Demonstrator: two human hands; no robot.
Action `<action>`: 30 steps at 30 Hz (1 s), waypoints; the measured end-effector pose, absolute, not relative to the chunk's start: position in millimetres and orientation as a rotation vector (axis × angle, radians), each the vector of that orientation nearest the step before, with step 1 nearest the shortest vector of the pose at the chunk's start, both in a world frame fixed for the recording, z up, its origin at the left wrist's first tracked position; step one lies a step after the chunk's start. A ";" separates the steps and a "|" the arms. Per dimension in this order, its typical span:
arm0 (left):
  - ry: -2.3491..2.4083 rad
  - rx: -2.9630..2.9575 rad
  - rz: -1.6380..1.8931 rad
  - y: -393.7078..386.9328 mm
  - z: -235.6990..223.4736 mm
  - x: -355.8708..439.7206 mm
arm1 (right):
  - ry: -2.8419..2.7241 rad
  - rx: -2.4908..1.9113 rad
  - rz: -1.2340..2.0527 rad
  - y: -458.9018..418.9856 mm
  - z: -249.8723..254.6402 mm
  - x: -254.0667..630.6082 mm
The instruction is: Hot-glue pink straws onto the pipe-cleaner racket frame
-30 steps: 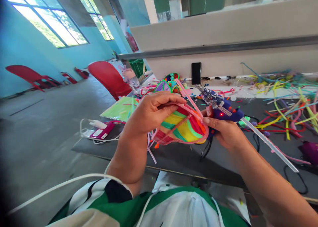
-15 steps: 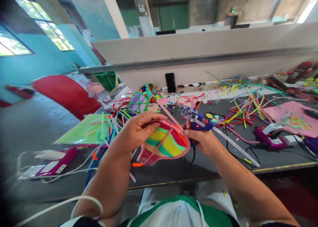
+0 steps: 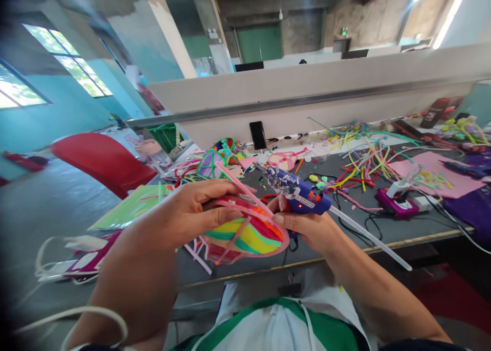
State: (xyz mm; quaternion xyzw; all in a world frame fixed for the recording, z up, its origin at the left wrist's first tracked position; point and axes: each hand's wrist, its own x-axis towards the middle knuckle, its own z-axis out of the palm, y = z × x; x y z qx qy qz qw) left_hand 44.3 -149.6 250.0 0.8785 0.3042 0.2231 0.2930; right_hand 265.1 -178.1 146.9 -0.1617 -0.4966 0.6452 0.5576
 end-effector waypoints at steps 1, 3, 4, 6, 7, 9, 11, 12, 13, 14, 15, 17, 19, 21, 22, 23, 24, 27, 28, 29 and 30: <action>0.782 2.283 0.574 -155.6 248.8 42.5 | -1.189 -0.391 1.523 -185.6 146.7 264.8; 0.725 2.163 0.531 -168.6 245.1 38.2 | -1.226 -0.428 1.528 -200.7 144.5 263.3; 0.698 2.117 0.518 -175.8 243.3 35.7 | -1.245 -0.449 1.529 -207.9 143.1 262.3; 0.665 2.065 0.525 -192.1 241.2 30.6 | -1.282 -0.471 1.524 -220.8 141.4 259.6; 0.657 2.055 0.540 -201.0 241.1 28.2 | -1.300 -0.471 1.510 -226.4 141.7 258.0; 0.647 2.049 0.589 -219.0 242.0 23.7 | -1.338 -0.452 1.476 -236.2 144.8 254.2; 0.630 2.050 0.652 -235.1 241.5 19.3 | -1.379 -0.431 1.450 -244.9 150.2 250.1; 0.609 2.057 0.686 -241.8 239.4 17.0 | -1.401 -0.422 1.445 -249.0 152.9 247.9; 0.585 2.064 0.721 -247.2 235.6 14.4 | -1.419 -0.416 1.447 -252.9 154.9 245.8; 0.552 2.068 0.758 -251.4 229.9 11.7 | -1.434 -0.413 1.456 -256.5 156.1 243.9; 0.524 2.072 0.800 -254.3 222.6 8.9 | -1.443 -0.417 1.469 -259.7 156.2 242.1; 0.507 2.062 0.861 -257.0 204.5 3.5 | -1.462 -0.448 1.513 -264.1 152.9 239.6; 0.500 2.059 0.875 -256.8 186.0 -0.9 | -1.481 -0.505 1.574 -265.7 146.1 238.5; 0.471 2.092 0.846 -255.7 171.2 -3.6 | -1.508 -0.579 1.618 -265.6 137.5 238.5; 0.449 2.127 0.814 -255.2 165.9 -4.4 | -1.517 -0.621 1.628 -265.4 133.1 238.6; 0.427 2.164 0.779 -254.8 161.6 -4.9 | -1.519 -0.663 1.632 -265.2 128.7 238.8; 0.412 2.194 0.743 -254.7 158.2 -5.1 | -1.519 -0.704 1.631 -265.3 124.3 238.8; 0.429 2.151 0.665 -256.6 148.1 -4.8 | -1.525 -0.796 1.614 -267.5 111.4 238.4; 0.444 2.104 0.657 -258.1 143.8 -4.5 | -1.529 -0.812 1.613 -268.9 107.4 238.2; 0.459 2.055 0.659 -259.9 138.9 -4.1 | -1.529 -0.820 1.613 -270.5 103.8 238.0; 0.478 2.008 0.666 -262.0 133.6 -3.7 | -1.523 -0.823 1.615 -272.3 100.5 237.8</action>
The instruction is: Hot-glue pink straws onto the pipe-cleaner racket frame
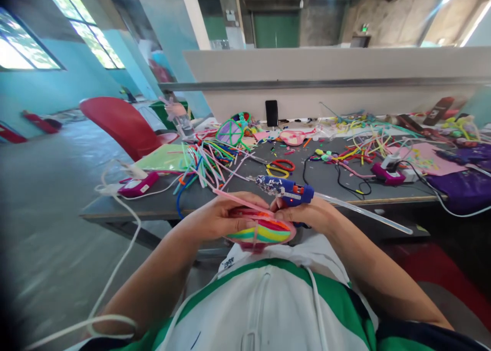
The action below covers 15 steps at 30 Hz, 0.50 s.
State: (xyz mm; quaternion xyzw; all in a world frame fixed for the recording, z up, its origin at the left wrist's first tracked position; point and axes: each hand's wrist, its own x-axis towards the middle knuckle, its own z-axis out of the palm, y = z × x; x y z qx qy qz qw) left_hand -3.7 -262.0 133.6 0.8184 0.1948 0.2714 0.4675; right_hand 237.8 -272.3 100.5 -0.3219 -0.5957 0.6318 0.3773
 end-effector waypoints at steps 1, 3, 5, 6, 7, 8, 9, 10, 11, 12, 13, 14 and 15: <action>0.496 1.969 0.686 -264.1 128.3 -3.4 | -1.515 -0.824 1.624 -273.9 97.7 237.7; 0.537 1.913 0.740 -267.3 118.8 -3.2 | -1.508 -0.826 1.643 -276.2 93.2 237.8; 0.564 1.872 0.782 -268.3 112.7 -3.3 | -1.517 -0.819 1.666 -276.3 89.7 238.3; 0.571 1.856 0.790 -267.8 111.1 -3.4 | -1.518 -0.812 1.678 -275.4 88.2 238.7; 0.580 1.841 0.792 -266.8 110.5 -3.4 | -1.510 -0.801 1.689 -274.0 86.7 238.9; 0.592 1.832 0.789 -265.6 110.5 -3.2 | -1.496 -0.788 1.697 -272.2 85.3 239.1; 0.602 1.835 0.790 -264.4 111.1 -2.9 | -1.481 -0.776 1.703 -270.3 84.1 239.2; 0.619 1.850 0.794 -263.3 111.9 -2.4 | -1.468 -0.765 1.704 -268.6 83.2 239.1; 0.640 1.870 0.804 -262.6 112.7 -1.8 | -1.459 -0.758 1.698 -267.2 82.7 239.0; 0.664 1.890 0.818 -262.2 113.2 -1.0 | -1.455 -0.753 1.690 -266.3 82.5 238.8; 0.687 1.903 0.829 -262.1 113.5 -0.3 | -1.453 -0.750 1.680 -265.9 82.6 238.6; 0.708 1.905 0.836 -262.2 113.4 0.3 | -1.450 -0.746 1.674 -266.0 82.8 238.6; 0.725 1.898 0.839 -262.4 113.0 0.8 | -1.439 -0.741 1.674 -266.6 83.1 238.7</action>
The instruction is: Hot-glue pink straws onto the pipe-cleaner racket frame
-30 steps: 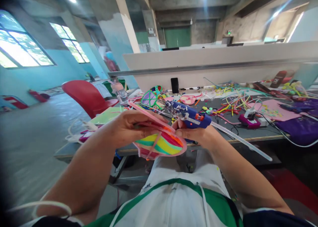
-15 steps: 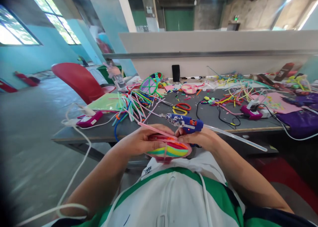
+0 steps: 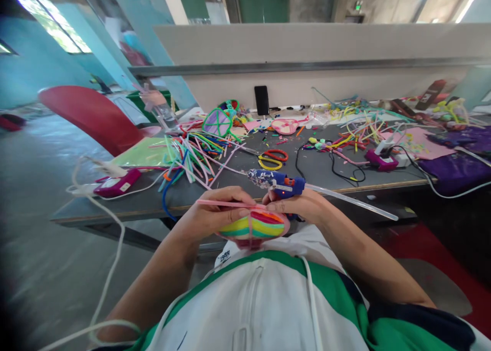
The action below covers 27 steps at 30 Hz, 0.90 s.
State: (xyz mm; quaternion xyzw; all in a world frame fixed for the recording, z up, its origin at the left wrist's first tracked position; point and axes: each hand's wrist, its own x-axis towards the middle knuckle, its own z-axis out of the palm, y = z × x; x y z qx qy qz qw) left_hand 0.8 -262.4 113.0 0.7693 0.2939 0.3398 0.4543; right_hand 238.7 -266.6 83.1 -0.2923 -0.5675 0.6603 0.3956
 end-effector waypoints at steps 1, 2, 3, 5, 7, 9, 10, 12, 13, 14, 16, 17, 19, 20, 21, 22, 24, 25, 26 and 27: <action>0.732 1.892 0.833 -262.6 112.4 1.3 | -1.419 -0.734 1.678 -267.6 83.3 239.1; 0.731 1.889 0.824 -262.6 111.6 1.6 | -1.392 -0.726 1.684 -268.8 83.2 239.7; 0.730 1.891 0.814 -262.4 110.8 1.8 | -1.365 -0.719 1.690 -270.2 82.7 240.6; 0.735 1.895 0.809 -261.4 109.1 2.2 | -1.326 -0.715 1.686 -273.5 80.7 242.8; 0.761 1.884 0.816 -260.1 107.7 2.8 | -1.320 -0.734 1.669 -276.7 77.4 244.9; 0.798 1.858 0.819 -259.3 106.7 3.6 | -1.323 -0.764 1.640 -279.3 73.2 245.9; 0.811 1.842 0.815 -259.3 106.3 4.0 | -1.324 -0.780 1.621 -280.0 70.9 245.8; 0.827 1.808 0.810 -259.7 105.8 4.6 | -1.326 -0.799 1.581 -280.5 66.7 245.0; 0.830 1.789 0.812 -260.1 105.5 4.7 | -1.329 -0.802 1.562 -280.4 65.0 244.3; 0.835 1.769 0.812 -260.5 105.2 4.8 | -1.332 -0.805 1.545 -280.2 63.6 243.6; 0.845 1.730 0.804 -261.1 104.3 4.4 | -1.337 -0.806 1.518 -280.0 62.3 242.5; 0.847 1.713 0.797 -261.2 103.7 4.1 | -1.342 -0.804 1.508 -280.1 62.2 242.1; 0.835 1.683 0.783 -260.9 102.2 2.8 | -1.348 -0.801 1.496 -280.7 62.9 241.9; 0.823 1.672 0.779 -260.6 101.5 2.0 | -1.349 -0.799 1.500 -281.0 63.4 241.9; 0.809 1.668 0.774 -260.2 101.1 1.0 | -1.346 -0.797 1.507 -281.2 64.0 242.1; 0.793 1.670 0.767 -259.8 100.9 -0.1 | -1.340 -0.797 1.517 -281.3 64.3 242.2; 0.754 1.690 0.758 -259.0 101.3 -2.2 | -1.318 -0.791 1.548 -280.9 64.6 242.5; 0.734 1.708 0.756 -258.7 101.6 -3.1 | -1.312 -0.783 1.566 -280.5 64.6 242.6; 0.719 1.723 0.759 -258.5 101.9 -3.7 | -1.308 -0.773 1.578 -279.9 64.5 242.5; 0.708 1.734 0.764 -258.4 102.2 -4.1 | -1.310 -0.767 1.585 -279.2 64.5 242.4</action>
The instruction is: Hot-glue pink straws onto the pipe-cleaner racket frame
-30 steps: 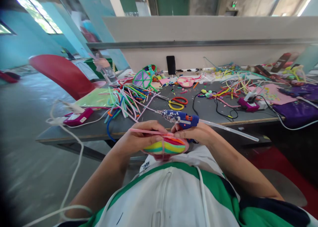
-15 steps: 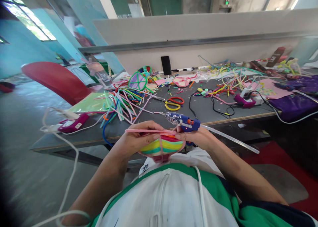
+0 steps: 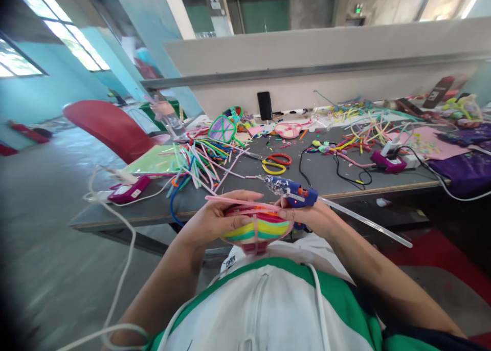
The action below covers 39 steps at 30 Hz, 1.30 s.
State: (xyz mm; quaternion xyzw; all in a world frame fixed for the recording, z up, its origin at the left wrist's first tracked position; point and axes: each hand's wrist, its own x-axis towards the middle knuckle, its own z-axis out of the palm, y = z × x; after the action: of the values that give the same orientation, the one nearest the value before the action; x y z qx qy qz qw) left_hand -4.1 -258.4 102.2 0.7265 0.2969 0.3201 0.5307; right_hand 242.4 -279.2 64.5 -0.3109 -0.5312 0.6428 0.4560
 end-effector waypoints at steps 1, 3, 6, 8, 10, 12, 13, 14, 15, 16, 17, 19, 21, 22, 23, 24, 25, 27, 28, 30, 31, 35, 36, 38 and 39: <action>0.705 1.737 0.769 -258.6 102.4 -4.1 | -1.320 -0.766 1.589 -278.6 64.8 242.3; 0.717 1.733 0.767 -259.7 102.5 -3.0 | -1.348 -0.789 1.583 -277.9 67.1 242.2; 0.762 1.744 0.784 -262.5 102.6 0.1 | -1.415 -0.851 1.487 -279.9 75.2 245.1; 0.778 1.765 0.810 -264.4 102.4 2.1 | -1.463 -0.899 1.301 -284.6 82.1 251.6; 0.774 1.765 0.824 -266.3 102.0 3.3 | -1.527 -0.949 1.097 -292.6 87.7 262.5; 0.771 1.746 0.831 -268.5 101.5 3.7 | -1.634 -1.002 0.967 -303.9 90.5 275.6; 0.773 1.737 0.836 -269.8 101.2 3.6 | -1.654 -1.045 0.881 -310.4 91.0 281.8; 0.778 1.731 0.839 -271.2 101.0 3.5 | -1.698 -1.071 0.784 -317.1 91.0 287.0; 0.780 1.732 0.844 -272.8 100.9 3.4 | -1.770 -1.076 0.704 -323.7 90.8 290.8; 0.781 1.739 0.846 -274.4 100.9 3.2 | -1.880 -1.061 0.664 -330.0 90.8 293.0; 0.781 1.751 0.850 -276.0 101.0 3.1 | -1.954 -1.023 0.631 -335.7 91.0 293.4; 0.783 1.781 0.861 -279.0 101.6 2.7 | -2.037 -0.982 0.609 -344.4 92.5 290.2; 0.788 1.810 0.872 -281.5 102.6 2.3 | -2.057 -0.985 0.588 -349.2 94.9 284.4; 0.795 1.823 0.871 -282.5 103.2 2.0 | -2.064 -0.993 0.573 -350.2 96.4 281.6; 0.801 1.839 0.868 -283.2 103.7 1.7 | -2.071 -0.997 0.560 -350.4 97.9 279.2; 0.804 1.857 0.860 -283.7 104.2 1.4 | -2.082 -0.999 0.544 -350.1 99.4 277.4; 0.804 1.876 0.850 -284.1 104.4 1.0 | -2.102 -0.999 0.525 -349.4 100.8 276.2; 0.792 1.909 0.828 -284.3 104.2 0.2 | -2.158 -1.000 0.468 -347.6 103.2 275.2; 0.784 1.923 0.816 -284.3 103.9 -0.2 | -2.185 -1.002 0.433 -346.8 104.1 275.3; 0.775 1.948 0.796 -284.4 103.1 -0.7 | -2.219 -1.013 0.372 -345.9 105.0 276.0; 0.778 1.958 0.790 -284.7 102.8 -0.8 | -2.225 -1.020 0.353 -345.9 105.1 276.5; 0.799 1.984 0.779 -286.0 102.7 -0.4 | -2.252 -1.031 0.334 -347.0 104.1 278.1; 0.800 1.988 0.777 -286.3 102.8 -0.2 | -2.251 -1.025 0.334 -347.3 103.8 278.2; 0.795 1.995 0.777 -286.6 103.0 0.2 | -2.229 -1.013 0.333 -347.6 103.4 277.9; 0.791 1.998 0.780 -286.6 103.1 0.4 | -2.214 -1.010 0.334 -347.5 103.2 277.7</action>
State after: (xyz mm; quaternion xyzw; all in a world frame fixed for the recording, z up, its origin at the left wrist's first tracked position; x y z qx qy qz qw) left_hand 0.4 -286.6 103.1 0.7953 0.3147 0.3103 0.4149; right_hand 277.7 -347.5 103.2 -0.3871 -0.8491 0.1280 0.3359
